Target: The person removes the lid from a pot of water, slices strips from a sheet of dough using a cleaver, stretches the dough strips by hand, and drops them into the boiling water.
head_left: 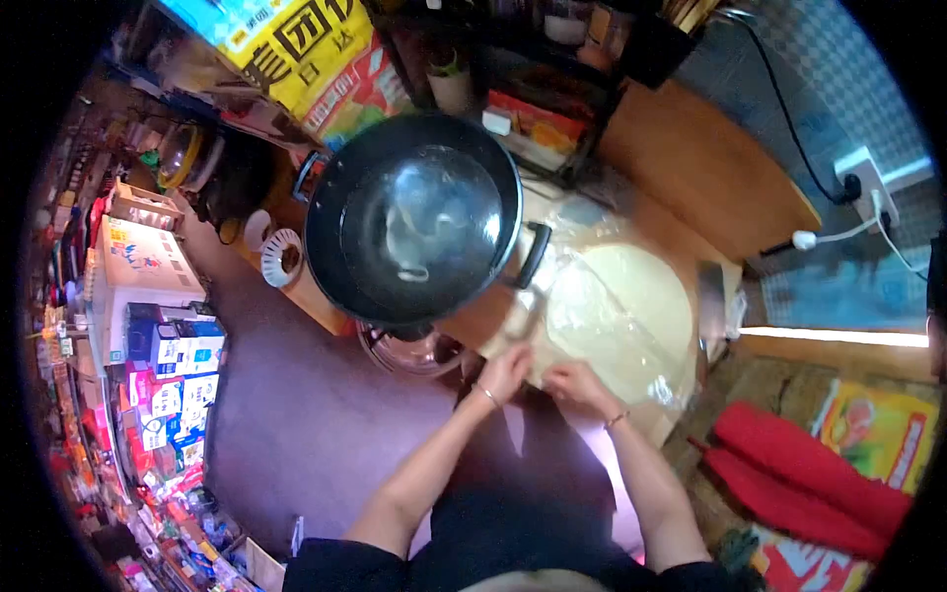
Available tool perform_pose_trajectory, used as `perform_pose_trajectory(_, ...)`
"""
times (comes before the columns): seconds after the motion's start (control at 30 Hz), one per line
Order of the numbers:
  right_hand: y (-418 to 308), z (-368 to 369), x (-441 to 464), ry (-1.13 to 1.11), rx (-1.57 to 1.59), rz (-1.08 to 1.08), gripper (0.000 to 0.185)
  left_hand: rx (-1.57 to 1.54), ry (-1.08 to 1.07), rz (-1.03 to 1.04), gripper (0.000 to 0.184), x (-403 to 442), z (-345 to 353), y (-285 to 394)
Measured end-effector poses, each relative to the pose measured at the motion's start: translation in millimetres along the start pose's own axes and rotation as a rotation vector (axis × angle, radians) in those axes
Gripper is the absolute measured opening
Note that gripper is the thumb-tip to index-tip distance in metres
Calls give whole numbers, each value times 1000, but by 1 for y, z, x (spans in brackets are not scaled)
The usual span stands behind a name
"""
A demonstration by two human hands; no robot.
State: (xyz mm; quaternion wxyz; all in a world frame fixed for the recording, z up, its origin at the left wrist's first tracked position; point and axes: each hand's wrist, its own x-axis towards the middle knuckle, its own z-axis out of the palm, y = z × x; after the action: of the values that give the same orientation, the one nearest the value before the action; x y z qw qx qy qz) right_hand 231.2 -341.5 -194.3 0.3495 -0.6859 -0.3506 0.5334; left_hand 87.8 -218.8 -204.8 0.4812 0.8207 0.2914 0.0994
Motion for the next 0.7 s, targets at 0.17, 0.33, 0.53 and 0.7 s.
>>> perform_pose_trajectory(0.17, -50, -12, -31, 178, 419, 152, 12, -496, -160, -232, 38, 0, -11, 25)
perform_pose_trajectory(0.33, -84, 0, -28, 570, 101, -204, 11, -1112, -181, -365, 30, 3, -14, 74)
perform_pose_trajectory(0.53, -117, 13, -28, 821, -434, -290, 12, -1486, -213, -522, 24, 2, -26, 95)
perform_pose_trajectory(0.7, -108, 14, -16, 456, 683, -118, 35, -1348, -148, -464, 19, 8, -46, 102)
